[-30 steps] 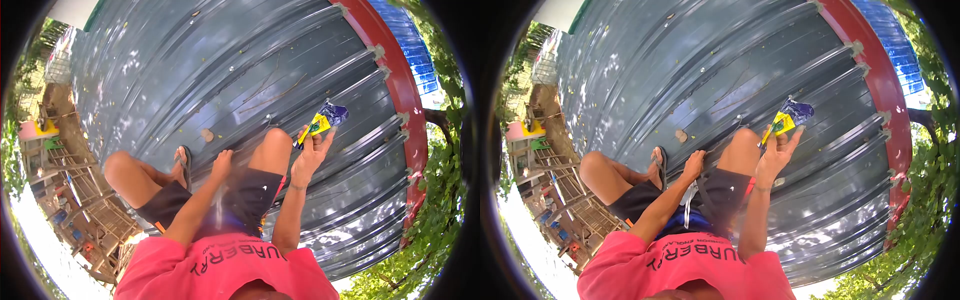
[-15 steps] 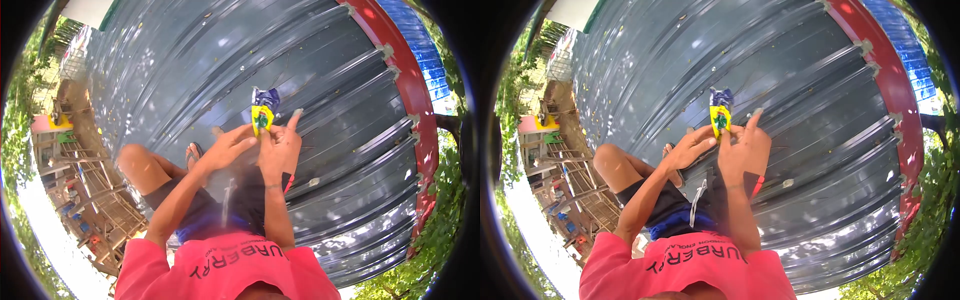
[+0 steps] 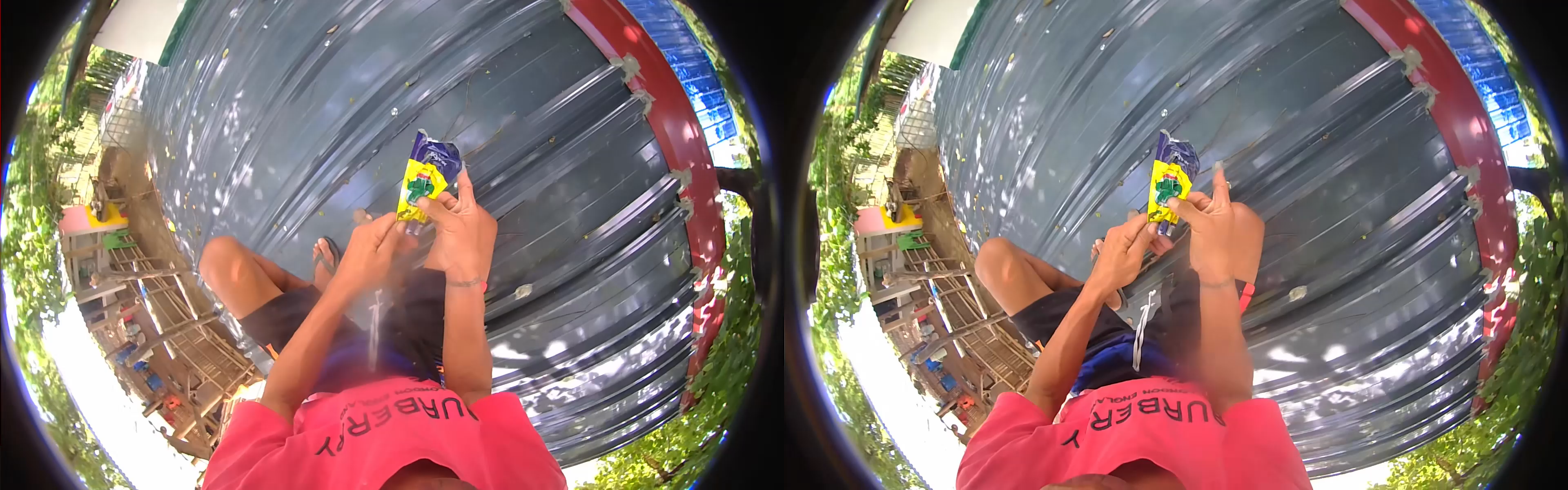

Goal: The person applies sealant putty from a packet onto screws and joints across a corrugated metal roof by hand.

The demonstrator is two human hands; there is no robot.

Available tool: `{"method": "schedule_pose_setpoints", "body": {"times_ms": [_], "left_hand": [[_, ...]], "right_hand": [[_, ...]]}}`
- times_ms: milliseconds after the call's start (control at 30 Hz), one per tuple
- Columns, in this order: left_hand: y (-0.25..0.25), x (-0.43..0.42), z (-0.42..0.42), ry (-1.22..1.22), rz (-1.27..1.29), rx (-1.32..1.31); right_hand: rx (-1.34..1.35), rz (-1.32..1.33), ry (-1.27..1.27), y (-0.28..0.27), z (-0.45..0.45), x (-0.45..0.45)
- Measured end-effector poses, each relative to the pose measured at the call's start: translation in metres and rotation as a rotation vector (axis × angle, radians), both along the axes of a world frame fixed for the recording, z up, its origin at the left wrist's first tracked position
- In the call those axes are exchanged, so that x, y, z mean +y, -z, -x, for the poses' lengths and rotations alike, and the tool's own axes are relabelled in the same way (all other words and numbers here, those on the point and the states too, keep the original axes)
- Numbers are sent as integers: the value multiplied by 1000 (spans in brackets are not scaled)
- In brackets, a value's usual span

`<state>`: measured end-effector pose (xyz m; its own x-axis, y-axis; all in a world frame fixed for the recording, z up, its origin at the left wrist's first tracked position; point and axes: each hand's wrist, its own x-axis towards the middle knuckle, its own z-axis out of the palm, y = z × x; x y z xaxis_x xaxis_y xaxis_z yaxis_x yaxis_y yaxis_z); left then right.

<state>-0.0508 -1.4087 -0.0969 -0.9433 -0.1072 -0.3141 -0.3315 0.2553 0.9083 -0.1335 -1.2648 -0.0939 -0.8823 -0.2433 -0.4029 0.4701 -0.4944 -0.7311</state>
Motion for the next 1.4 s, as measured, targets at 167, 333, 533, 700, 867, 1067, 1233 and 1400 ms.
{"method": "schedule_pose_setpoints", "body": {"times_ms": [167,333,533,700,867,1067,1233,1400], "left_hand": [[-6,-8,6,92,-100,94],[-3,-3,37,-10,242,78],[15,5,61,-114,314,254],[21,18,63,-69,321,378],[33,27,63,32,361,525],[43,9,73,28,419,505],[42,0,86,-17,355,485],[46,2,90,-9,281,541]], "right_hand": [[65,54,-50,6,9,10],[214,-109,72,17,13,2],[227,-434,186,25,-10,-14],[131,-237,289,31,-6,-16],[145,-365,334,45,-12,-12],[169,-521,389,40,-4,-35],[128,-278,377,40,20,-39],[67,-244,260,47,28,-23]]}}
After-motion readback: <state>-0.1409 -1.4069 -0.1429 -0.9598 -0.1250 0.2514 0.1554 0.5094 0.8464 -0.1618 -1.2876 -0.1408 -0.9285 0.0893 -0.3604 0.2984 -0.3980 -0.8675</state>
